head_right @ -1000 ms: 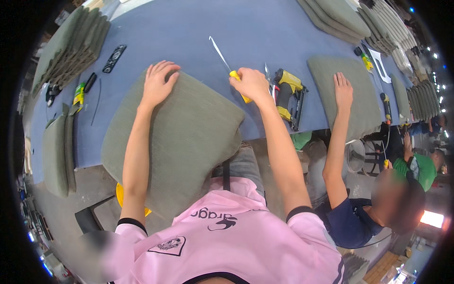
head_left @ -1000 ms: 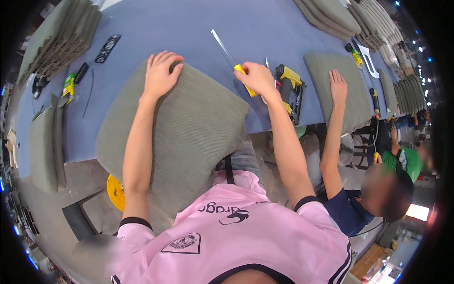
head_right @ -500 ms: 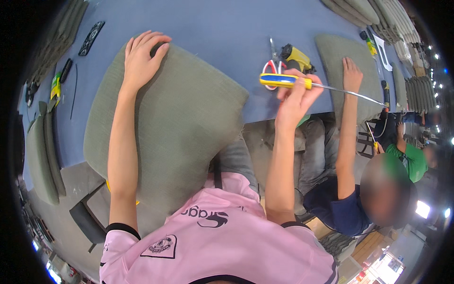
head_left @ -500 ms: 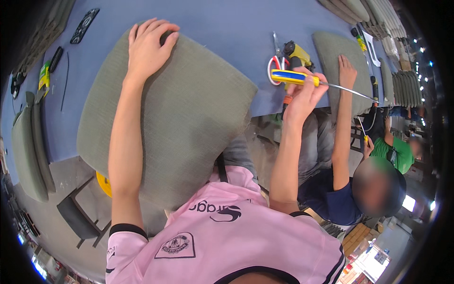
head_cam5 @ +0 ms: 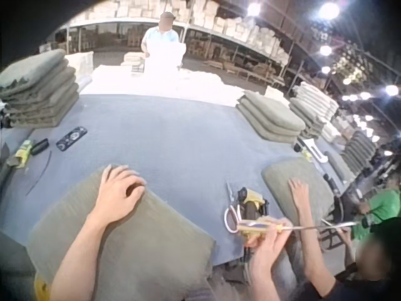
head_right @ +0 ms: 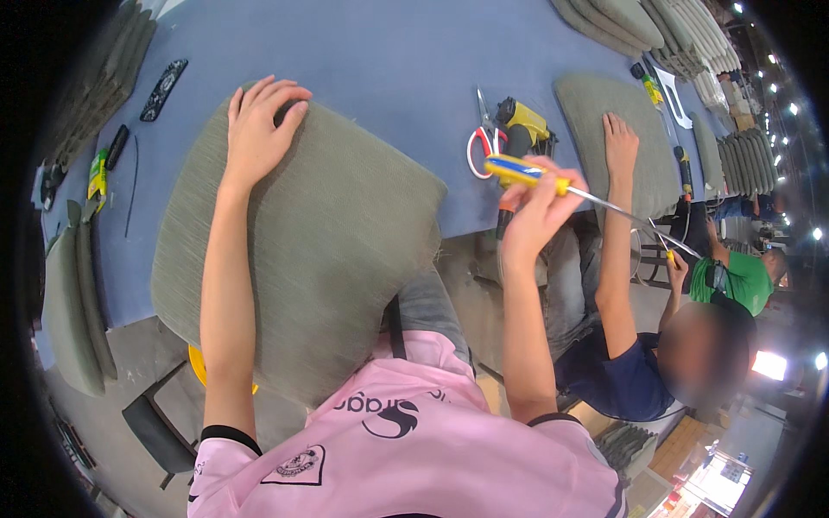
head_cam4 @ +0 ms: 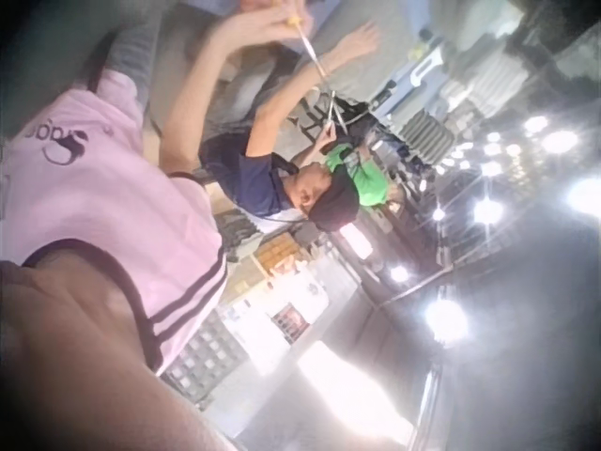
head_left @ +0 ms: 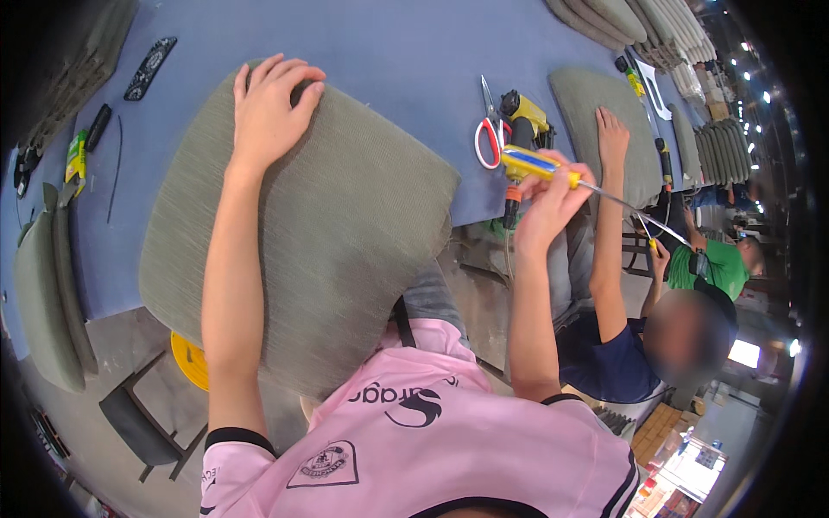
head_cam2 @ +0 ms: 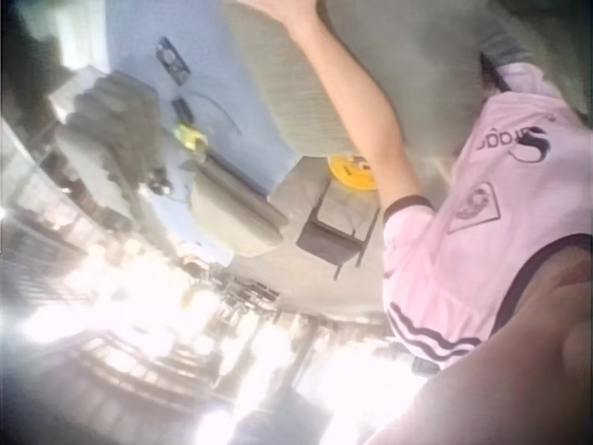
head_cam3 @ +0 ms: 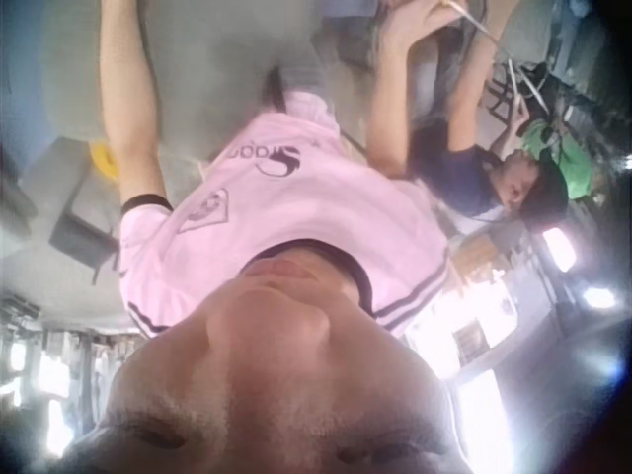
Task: The person staples fabric onto cushion foam using a staple gun and a screwdriver to tuck edges. They work on multiple cushions at a table in a workshop, stacking finished units aside.
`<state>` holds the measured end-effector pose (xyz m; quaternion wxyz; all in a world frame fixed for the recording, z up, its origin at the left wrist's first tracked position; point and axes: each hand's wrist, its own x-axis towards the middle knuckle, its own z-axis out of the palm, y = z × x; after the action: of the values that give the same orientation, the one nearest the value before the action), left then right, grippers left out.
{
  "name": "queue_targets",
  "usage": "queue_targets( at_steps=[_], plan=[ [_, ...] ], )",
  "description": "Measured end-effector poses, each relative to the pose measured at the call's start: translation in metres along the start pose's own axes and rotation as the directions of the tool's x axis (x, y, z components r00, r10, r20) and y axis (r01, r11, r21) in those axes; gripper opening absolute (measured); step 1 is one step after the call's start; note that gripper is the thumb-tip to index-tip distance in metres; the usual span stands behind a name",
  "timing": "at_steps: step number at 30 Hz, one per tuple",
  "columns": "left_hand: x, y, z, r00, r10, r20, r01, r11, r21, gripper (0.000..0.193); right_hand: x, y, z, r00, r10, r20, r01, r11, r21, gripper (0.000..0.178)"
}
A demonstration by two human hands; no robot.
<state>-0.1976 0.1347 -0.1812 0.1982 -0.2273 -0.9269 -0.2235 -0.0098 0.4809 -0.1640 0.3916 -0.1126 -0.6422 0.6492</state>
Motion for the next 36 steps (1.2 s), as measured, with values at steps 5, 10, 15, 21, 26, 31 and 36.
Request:
queue_targets(
  at_steps=[5,10,15,21,26,31,36],
  plan=[
    [0.000,0.005,-0.008,0.999,-0.026,0.037,0.028,0.999,-0.045,0.028,-0.019,0.015,-0.007,0.977,0.210,0.042,-0.211,0.976,0.045,0.016],
    [0.000,0.004,-0.008,1.000,-0.009,0.024,0.010,0.999,-0.041,0.028,-0.041,0.019,-0.005,0.927,0.374,0.022,-0.374,0.925,0.060,0.020],
    [-0.001,0.005,-0.006,0.999,0.018,-0.036,-0.020,0.998,-0.054,0.027,-0.043,0.021,-0.004,0.889,0.428,-0.162,-0.366,0.877,0.311,0.021],
    [0.000,0.007,-0.007,1.000,0.006,-0.024,-0.007,0.999,-0.052,0.026,-0.060,0.020,-0.004,0.897,0.410,-0.165,-0.338,0.877,0.342,0.019],
    [-0.002,0.008,-0.008,0.999,0.017,-0.028,-0.019,0.998,-0.055,0.026,-0.069,0.012,0.001,0.911,0.397,-0.107,-0.353,0.888,0.296,0.022],
    [0.001,0.008,-0.014,0.998,0.059,-0.022,-0.060,0.998,-0.036,0.027,-0.069,0.020,-0.015,0.853,0.522,-0.016,-0.489,0.810,0.324,0.023],
    [0.002,0.009,-0.017,0.998,0.063,-0.003,-0.063,0.998,0.003,0.027,-0.065,0.022,-0.015,0.794,0.607,-0.005,-0.561,0.738,0.375,0.020]
  ],
)
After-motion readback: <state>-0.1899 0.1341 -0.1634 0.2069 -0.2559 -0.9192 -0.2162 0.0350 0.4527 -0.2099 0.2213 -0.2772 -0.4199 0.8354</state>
